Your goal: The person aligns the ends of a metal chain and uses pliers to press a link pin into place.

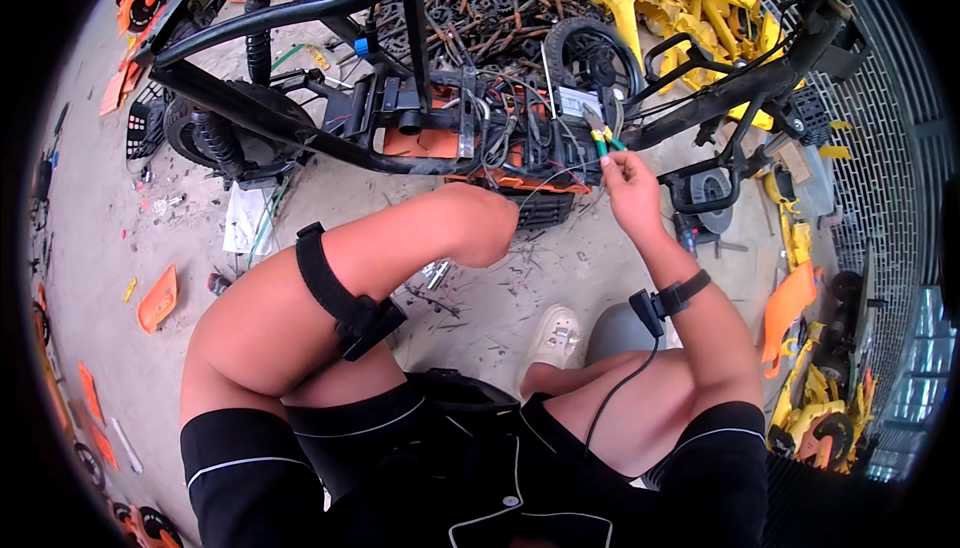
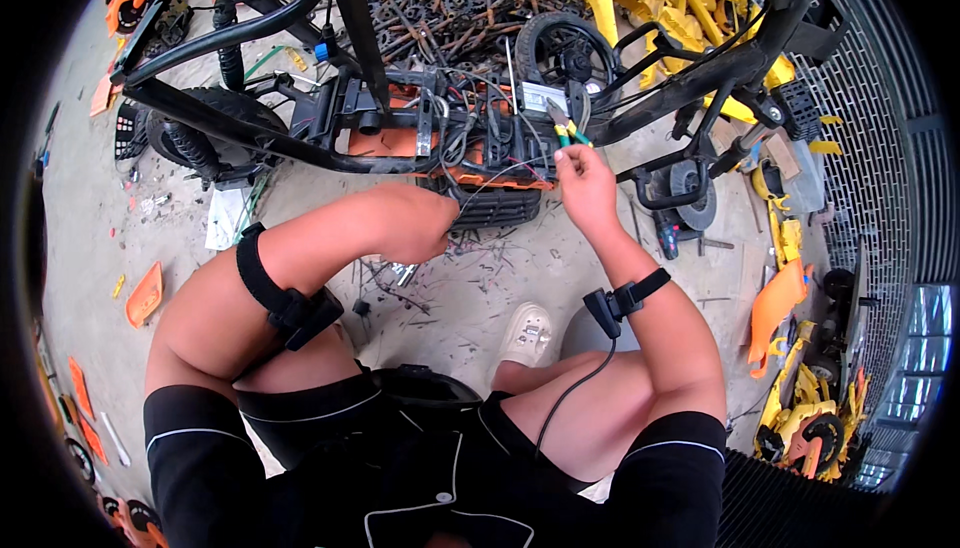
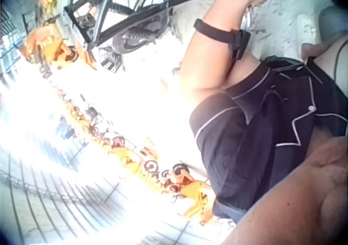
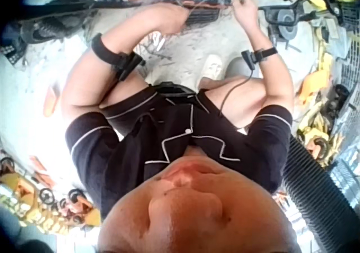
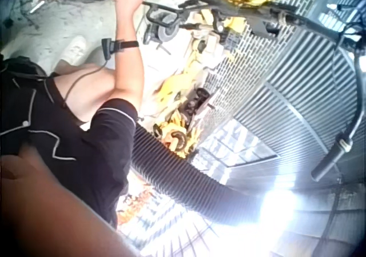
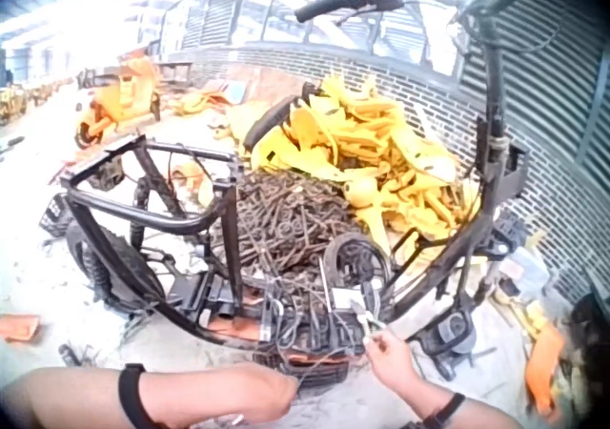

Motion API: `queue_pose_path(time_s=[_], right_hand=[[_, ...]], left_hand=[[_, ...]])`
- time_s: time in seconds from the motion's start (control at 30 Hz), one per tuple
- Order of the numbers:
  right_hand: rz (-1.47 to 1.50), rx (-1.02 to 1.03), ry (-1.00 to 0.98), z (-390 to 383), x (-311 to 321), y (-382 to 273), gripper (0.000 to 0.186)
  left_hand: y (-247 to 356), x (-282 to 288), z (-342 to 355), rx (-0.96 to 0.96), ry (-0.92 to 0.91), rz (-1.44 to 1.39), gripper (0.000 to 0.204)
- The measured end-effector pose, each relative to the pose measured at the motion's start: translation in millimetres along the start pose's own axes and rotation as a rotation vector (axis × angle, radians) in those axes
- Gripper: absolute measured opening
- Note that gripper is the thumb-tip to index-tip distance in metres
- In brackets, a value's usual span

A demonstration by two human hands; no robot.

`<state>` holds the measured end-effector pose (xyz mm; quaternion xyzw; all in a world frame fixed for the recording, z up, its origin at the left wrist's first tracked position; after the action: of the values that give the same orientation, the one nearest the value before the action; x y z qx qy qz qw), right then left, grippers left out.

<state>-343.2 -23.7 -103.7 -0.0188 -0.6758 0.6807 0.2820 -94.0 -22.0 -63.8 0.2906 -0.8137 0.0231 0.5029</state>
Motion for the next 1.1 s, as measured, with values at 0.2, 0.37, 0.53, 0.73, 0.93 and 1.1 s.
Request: queue_pose_path(time_s=[0.2,0.37,0.53,0.73,0.93,1.1], right_hand=[[-0.251,0.011,-0.106,-6,9,-7,0.019],[-0.249,0.154,-0.084,31,-7,-49,0.021],[0.407,-0.066,0.047,74,-29,-56,0.019],[0.957,-0.258,0.151,49,-76,-22,0.013],[1.264,-0.27,0.294,29,-32,9,0.012],[1.469,-0.138,0.177,29,-26,-54,0.012]], left_hand=[[4,-2,8,-0.022,0.006,0.035,0.033],[3,-4,12,-0.003,-0.013,0.07,0.034],[-7,17,7,0.082,0.072,0.033,0.042],[-41,14,-1,0.178,0.301,-0.013,0.029],[-51,44,-33,0.295,0.549,-0.201,0.025],[-30,84,-75,0.255,0.82,-0.556,0.012]])
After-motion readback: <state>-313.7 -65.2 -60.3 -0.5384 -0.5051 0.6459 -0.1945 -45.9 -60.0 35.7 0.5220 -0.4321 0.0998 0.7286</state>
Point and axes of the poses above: each hand's wrist, its own z-axis towards the middle knuckle, its own x-axis out of the back of the hand, y = z × x, the point moved 10 cm from there along z, towards the middle knuckle, and after that the axes turned 11 degrees about z, right-handed, at the moved point
